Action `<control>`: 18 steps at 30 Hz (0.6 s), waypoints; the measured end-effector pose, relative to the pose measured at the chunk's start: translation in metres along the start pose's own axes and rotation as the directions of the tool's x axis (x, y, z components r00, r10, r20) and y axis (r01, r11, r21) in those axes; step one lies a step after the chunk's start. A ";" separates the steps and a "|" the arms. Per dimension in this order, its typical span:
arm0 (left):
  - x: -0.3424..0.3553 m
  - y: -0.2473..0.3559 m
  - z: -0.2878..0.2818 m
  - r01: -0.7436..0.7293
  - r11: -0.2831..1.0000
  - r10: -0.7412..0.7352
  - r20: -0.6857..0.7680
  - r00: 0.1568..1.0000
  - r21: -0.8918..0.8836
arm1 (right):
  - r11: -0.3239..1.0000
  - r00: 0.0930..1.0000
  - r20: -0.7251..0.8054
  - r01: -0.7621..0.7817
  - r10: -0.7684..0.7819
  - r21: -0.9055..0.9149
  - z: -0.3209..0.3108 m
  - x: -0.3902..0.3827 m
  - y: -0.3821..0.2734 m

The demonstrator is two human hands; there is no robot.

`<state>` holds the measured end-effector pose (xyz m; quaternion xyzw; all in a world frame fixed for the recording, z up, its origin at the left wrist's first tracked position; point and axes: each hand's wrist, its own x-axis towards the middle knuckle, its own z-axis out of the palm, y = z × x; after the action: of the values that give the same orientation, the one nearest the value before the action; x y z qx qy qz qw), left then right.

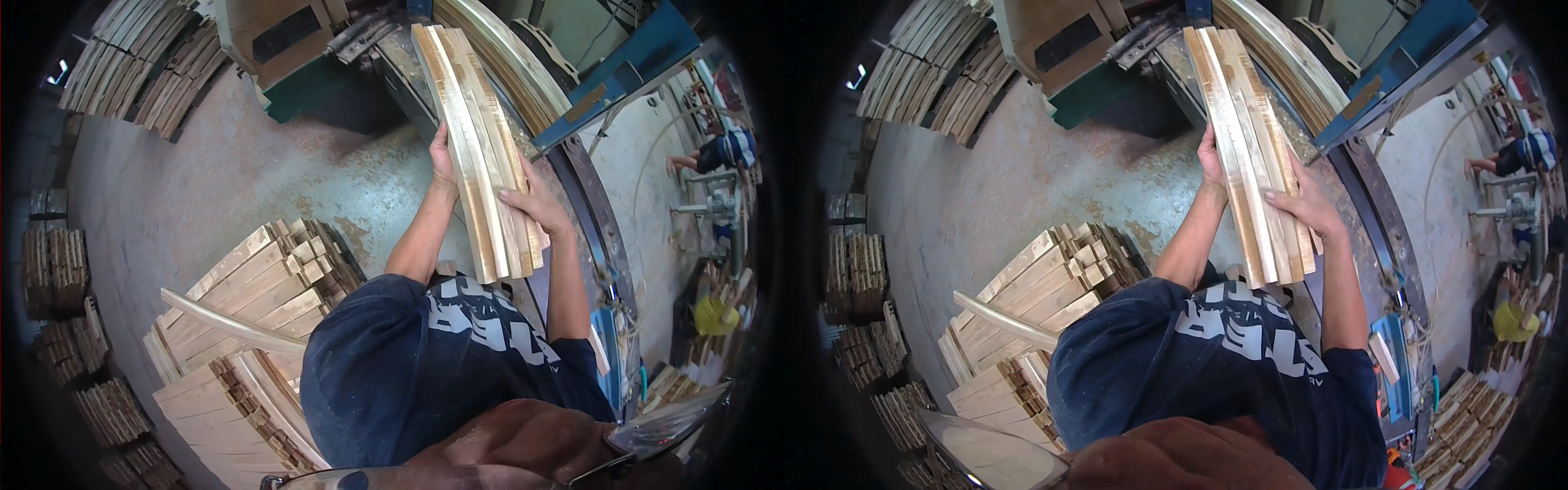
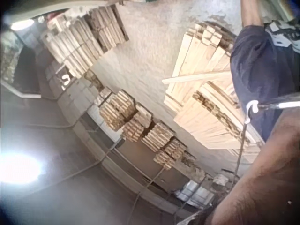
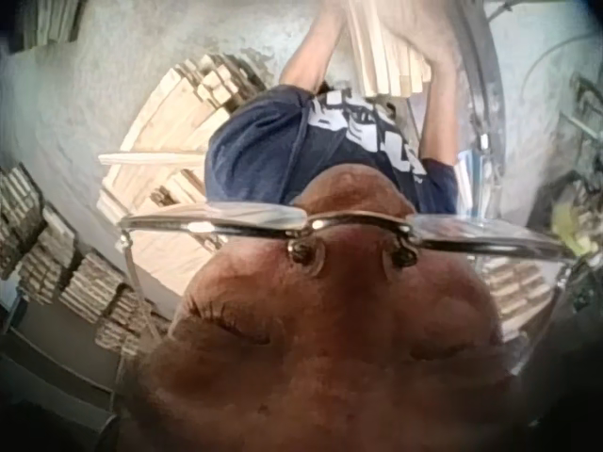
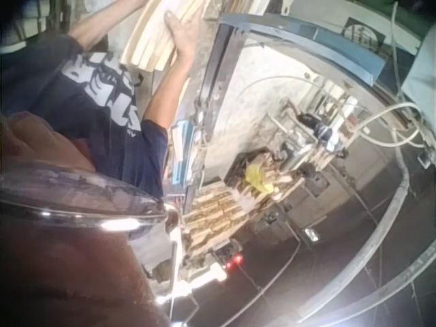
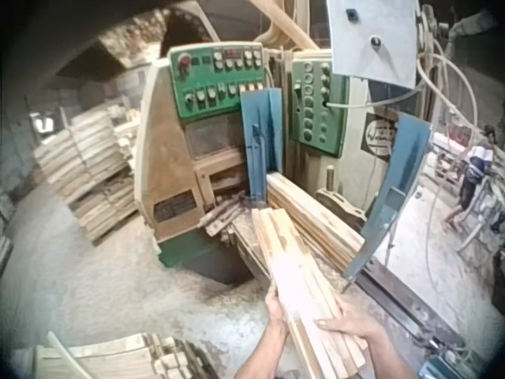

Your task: Feeding wooden planks into a planing machine in an industrial workshop.

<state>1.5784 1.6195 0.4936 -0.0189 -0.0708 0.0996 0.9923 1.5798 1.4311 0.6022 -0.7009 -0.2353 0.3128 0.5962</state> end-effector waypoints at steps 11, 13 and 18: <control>0.035 0.020 0.069 -0.164 0.870 0.164 0.042 0.986 0.465 | 0.806 0.932 -0.291 0.002 -0.217 -0.592 0.026 0.054 -0.035; 0.037 0.044 0.076 -0.077 0.839 0.037 0.085 0.996 0.539 | 0.862 0.938 -0.238 0.105 -0.251 -0.496 0.029 0.063 -0.034; 0.077 0.065 0.107 -0.089 0.670 0.031 0.092 0.995 0.737 | 0.922 0.914 -0.161 0.344 -0.372 -0.177 0.020 0.100 -0.035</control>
<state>1.6245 1.7014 0.6067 0.3857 -0.0590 0.1528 0.9080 1.6363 1.5213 0.6191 -0.7142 -0.3235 0.1113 0.6106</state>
